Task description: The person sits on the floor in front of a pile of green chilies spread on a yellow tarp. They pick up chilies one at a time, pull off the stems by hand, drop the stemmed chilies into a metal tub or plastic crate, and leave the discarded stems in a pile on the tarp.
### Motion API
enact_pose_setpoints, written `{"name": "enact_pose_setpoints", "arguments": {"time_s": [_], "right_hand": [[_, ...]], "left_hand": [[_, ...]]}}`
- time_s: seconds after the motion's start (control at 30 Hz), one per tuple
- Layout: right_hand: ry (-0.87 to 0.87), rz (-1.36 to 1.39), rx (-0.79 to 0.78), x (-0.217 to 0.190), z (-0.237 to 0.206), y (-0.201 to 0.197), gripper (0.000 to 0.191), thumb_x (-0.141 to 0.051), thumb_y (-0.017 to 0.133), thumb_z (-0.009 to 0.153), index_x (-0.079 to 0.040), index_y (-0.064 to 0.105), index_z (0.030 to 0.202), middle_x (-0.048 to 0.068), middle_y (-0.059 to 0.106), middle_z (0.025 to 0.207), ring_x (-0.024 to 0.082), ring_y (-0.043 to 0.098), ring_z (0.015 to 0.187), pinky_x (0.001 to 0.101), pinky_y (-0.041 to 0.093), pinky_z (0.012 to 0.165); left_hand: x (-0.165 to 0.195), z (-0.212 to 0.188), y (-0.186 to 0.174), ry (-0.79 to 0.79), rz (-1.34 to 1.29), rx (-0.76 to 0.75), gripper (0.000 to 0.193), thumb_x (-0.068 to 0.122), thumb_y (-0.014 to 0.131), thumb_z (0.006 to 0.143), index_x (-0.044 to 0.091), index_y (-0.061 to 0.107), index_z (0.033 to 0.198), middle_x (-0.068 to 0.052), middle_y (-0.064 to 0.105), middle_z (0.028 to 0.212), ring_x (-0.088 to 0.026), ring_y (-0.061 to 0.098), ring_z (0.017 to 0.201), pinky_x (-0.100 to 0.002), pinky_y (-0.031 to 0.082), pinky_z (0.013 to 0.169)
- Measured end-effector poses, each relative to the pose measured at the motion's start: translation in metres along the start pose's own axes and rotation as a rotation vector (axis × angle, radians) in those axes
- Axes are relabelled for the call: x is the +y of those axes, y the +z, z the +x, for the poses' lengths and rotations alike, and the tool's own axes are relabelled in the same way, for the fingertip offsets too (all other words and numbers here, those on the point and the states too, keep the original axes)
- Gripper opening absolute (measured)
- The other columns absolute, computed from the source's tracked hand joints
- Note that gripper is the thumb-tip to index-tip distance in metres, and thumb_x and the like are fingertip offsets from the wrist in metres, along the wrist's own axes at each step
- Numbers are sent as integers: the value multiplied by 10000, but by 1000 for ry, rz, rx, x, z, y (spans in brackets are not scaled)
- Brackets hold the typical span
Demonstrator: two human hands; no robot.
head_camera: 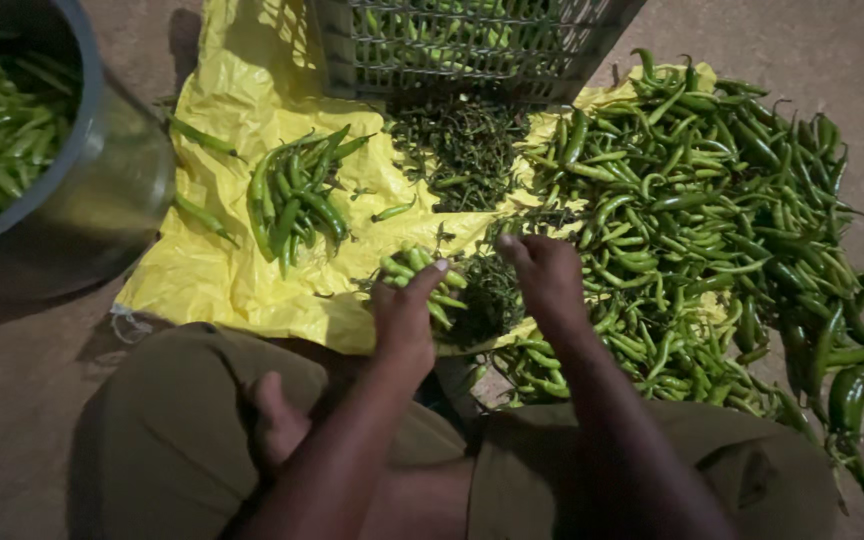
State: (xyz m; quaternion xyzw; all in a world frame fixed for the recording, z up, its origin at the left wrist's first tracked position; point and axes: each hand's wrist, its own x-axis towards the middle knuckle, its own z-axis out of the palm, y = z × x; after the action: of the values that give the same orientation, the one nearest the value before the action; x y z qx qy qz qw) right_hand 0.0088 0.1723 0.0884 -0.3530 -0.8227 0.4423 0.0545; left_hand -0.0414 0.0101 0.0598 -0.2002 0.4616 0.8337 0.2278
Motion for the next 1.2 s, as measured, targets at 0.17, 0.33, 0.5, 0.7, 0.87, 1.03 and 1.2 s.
{"name": "enact_pose_setpoints", "arguments": {"time_s": [0.17, 0.33, 0.5, 0.7, 0.87, 1.03, 1.2], "right_hand": [[-145, 57, -170, -2, -3, -14, 330, -148, 688, 899, -71, 758, 1212, 107, 748, 767, 135, 582, 584, 317, 507, 540], [-56, 72, -139, -18, -6, -22, 244, -132, 766, 863, 21, 717, 1047, 95, 755, 807, 140, 701, 660, 316, 569, 589], [-193, 20, -304, -17, -8, -32, 216, -111, 735, 873, -28, 781, 1066, 94, 772, 793, 160, 681, 659, 309, 556, 607], [-216, 66, -318, 1, 1, -21, 200, -188, 770, 885, 9, 768, 920, 119, 752, 763, 183, 675, 619, 352, 550, 593], [-556, -513, 265, 2, -3, 8, 175, -207, 777, 918, -37, 737, 903, 172, 731, 813, 311, 666, 709, 431, 534, 650], [-410, -275, 79, -3, 3, -12, 235, -253, 760, 894, -26, 756, 956, 151, 720, 939, 257, 679, 841, 402, 552, 762], [-123, 347, -404, -7, -3, -12, 221, -250, 717, 877, -63, 741, 994, 71, 731, 976, 199, 693, 889, 363, 579, 798]], "left_hand": [[-2, 0, -1, 11, -78, -183, 250, 65, 738, 780, -2, 709, 1019, -130, 771, 963, -222, 749, 845, -362, 602, 703], [-4, 2, -2, 119, 61, -190, 290, 50, 737, 793, -17, 711, 1074, -141, 779, 1068, -211, 742, 916, -332, 588, 808], [-9, -1, 0, 12, 538, -183, 343, 132, 764, 789, -4, 667, 1090, -108, 726, 974, -210, 697, 824, -346, 587, 738], [-18, -2, -1, -14, 509, -251, 442, 158, 814, 734, 59, 596, 1105, -84, 691, 993, -194, 673, 848, -335, 554, 743], [-19, 0, -2, 18, 408, -295, 345, 121, 781, 747, -20, 628, 1022, -119, 699, 893, -237, 673, 764, -398, 557, 685], [-14, -1, -3, 46, 643, -290, 316, 139, 771, 747, 16, 660, 1016, -111, 733, 858, -259, 718, 757, -422, 583, 701], [-17, 0, -4, 206, 1118, -315, 524, 197, 831, 702, 60, 643, 1171, -128, 726, 983, -265, 715, 864, -410, 570, 801]]}}
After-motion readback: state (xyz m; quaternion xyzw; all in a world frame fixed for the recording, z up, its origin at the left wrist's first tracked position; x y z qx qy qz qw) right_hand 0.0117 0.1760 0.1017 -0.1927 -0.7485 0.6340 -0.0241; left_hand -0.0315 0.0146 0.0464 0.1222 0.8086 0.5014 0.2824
